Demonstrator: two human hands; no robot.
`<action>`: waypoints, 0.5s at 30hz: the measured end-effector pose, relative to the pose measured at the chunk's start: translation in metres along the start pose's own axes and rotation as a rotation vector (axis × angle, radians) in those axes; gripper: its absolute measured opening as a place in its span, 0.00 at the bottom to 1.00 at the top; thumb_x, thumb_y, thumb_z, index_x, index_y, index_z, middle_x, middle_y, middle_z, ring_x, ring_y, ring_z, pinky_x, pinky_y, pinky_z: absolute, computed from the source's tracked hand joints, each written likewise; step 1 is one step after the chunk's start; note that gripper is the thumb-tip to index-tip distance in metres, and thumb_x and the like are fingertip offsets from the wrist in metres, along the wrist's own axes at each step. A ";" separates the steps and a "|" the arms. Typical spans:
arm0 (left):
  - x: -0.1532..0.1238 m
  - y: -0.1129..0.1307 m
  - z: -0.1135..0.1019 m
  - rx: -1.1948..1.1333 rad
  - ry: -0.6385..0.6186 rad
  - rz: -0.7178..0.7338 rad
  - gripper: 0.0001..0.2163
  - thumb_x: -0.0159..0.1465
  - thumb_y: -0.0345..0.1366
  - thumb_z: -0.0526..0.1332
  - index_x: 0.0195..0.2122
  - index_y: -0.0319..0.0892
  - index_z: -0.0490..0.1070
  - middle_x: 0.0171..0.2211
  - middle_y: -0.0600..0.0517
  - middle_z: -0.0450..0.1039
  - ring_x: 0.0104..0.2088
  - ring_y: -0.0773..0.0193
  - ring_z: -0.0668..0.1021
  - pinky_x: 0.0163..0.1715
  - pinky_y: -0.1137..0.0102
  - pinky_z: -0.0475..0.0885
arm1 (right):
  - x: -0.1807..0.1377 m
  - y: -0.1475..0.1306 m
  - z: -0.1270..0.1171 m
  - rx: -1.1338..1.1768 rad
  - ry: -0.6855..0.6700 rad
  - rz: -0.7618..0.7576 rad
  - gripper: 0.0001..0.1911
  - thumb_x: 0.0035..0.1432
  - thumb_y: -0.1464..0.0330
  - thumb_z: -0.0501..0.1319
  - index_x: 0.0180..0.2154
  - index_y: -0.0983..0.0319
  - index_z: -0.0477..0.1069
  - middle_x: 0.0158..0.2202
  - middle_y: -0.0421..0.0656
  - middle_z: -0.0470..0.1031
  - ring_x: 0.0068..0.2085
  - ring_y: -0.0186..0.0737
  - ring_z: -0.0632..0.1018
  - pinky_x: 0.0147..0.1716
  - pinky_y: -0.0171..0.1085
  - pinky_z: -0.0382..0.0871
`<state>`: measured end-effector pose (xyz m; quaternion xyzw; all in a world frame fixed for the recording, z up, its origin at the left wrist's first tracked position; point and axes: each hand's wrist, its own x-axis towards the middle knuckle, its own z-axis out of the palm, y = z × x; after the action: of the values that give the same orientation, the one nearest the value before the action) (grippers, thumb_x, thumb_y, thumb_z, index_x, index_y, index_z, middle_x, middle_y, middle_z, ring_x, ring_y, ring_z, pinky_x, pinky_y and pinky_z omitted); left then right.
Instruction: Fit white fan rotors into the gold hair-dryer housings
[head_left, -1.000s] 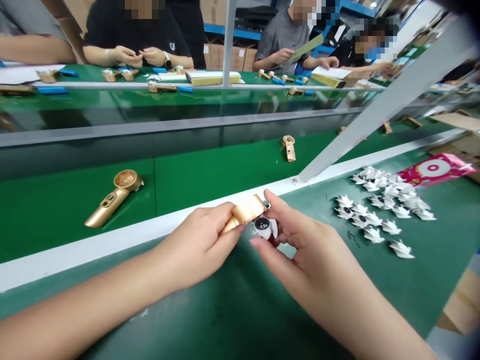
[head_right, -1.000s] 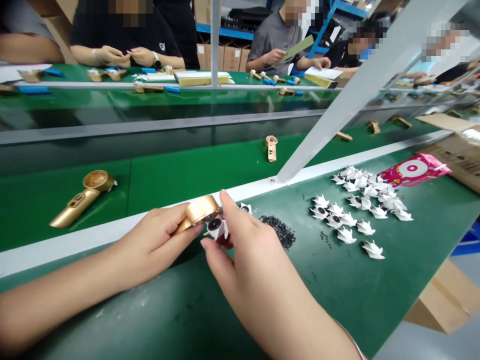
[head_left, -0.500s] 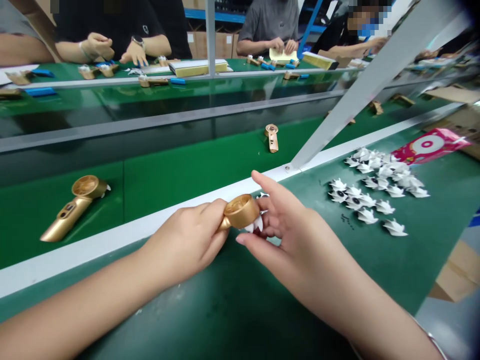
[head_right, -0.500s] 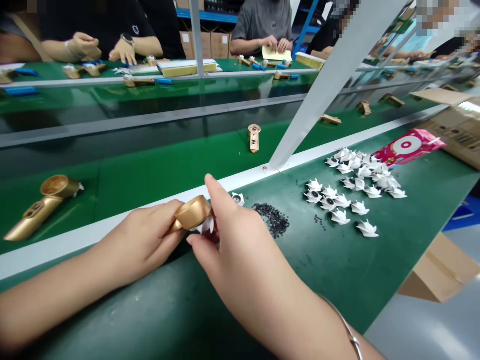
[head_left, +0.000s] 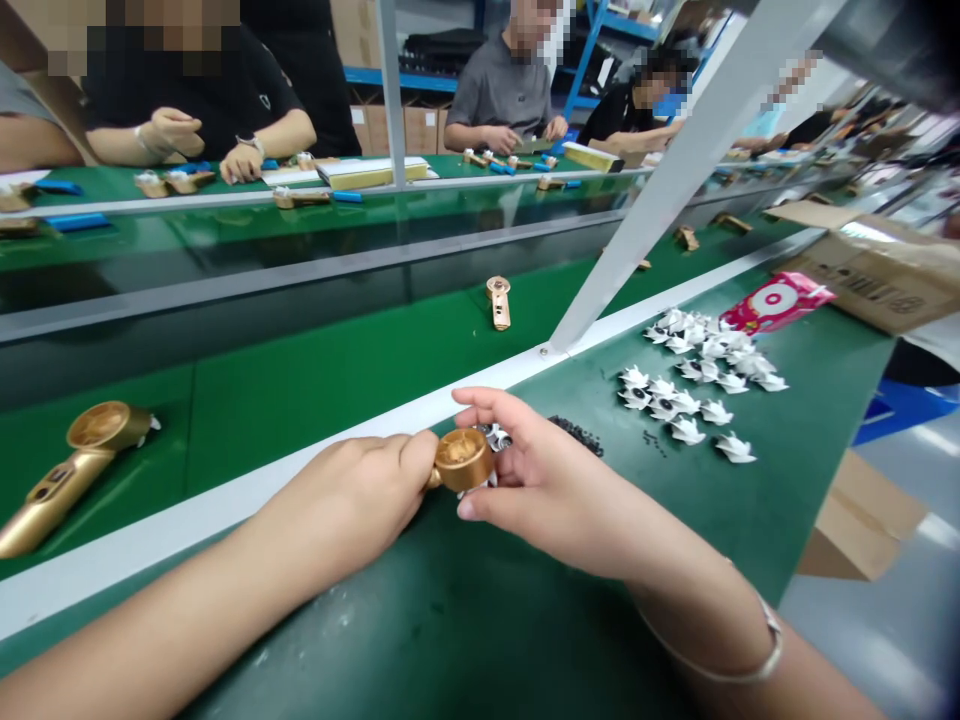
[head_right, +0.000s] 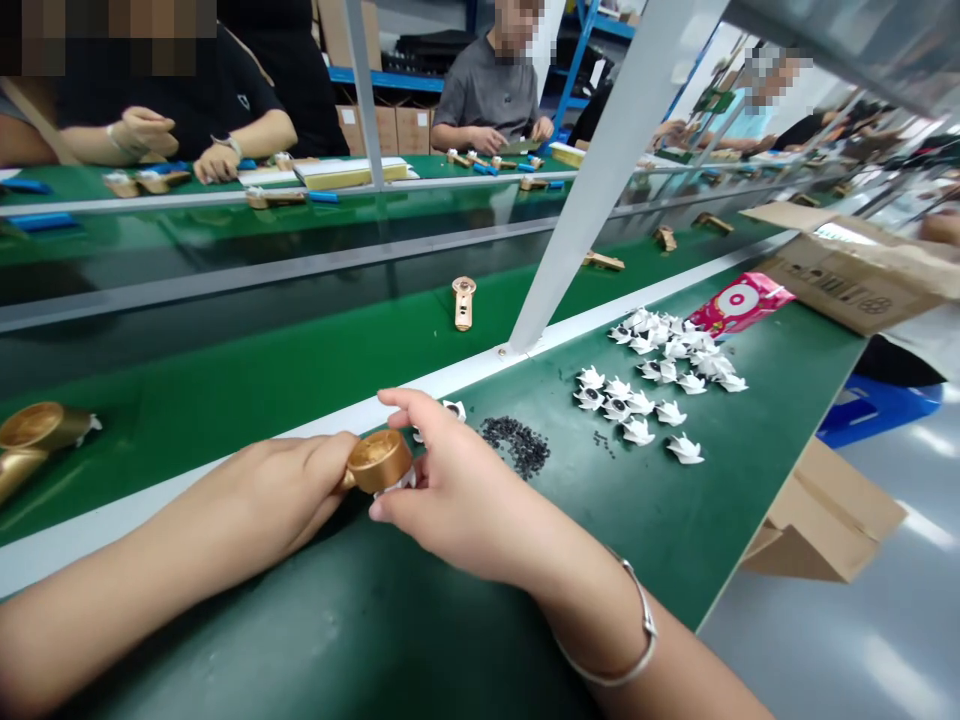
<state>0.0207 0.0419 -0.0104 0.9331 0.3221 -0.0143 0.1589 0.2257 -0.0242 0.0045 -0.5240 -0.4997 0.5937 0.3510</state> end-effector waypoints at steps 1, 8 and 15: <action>0.000 -0.001 -0.001 -0.004 -0.011 0.013 0.04 0.66 0.32 0.50 0.33 0.46 0.57 0.29 0.52 0.72 0.27 0.57 0.76 0.25 0.66 0.60 | 0.001 0.000 -0.002 0.059 -0.032 0.029 0.41 0.49 0.76 0.69 0.61 0.48 0.58 0.57 0.44 0.65 0.35 0.32 0.76 0.30 0.35 0.72; -0.005 0.004 -0.008 -0.228 -0.082 0.094 0.06 0.66 0.31 0.51 0.41 0.47 0.64 0.37 0.51 0.78 0.33 0.57 0.79 0.30 0.67 0.65 | 0.008 -0.001 -0.010 0.438 -0.266 0.116 0.47 0.37 0.80 0.75 0.58 0.53 0.62 0.57 0.46 0.65 0.34 0.32 0.79 0.25 0.31 0.73; -0.001 -0.034 -0.019 -0.196 0.258 -0.069 0.09 0.67 0.45 0.56 0.34 0.46 0.63 0.28 0.53 0.72 0.27 0.59 0.75 0.27 0.71 0.63 | 0.011 -0.009 -0.007 0.587 -0.204 0.046 0.39 0.45 0.69 0.76 0.58 0.55 0.64 0.50 0.42 0.71 0.34 0.31 0.80 0.34 0.33 0.76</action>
<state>-0.0023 0.0724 -0.0018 0.8956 0.3715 0.1320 0.2060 0.2288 -0.0101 0.0103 -0.3491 -0.3275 0.7699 0.4220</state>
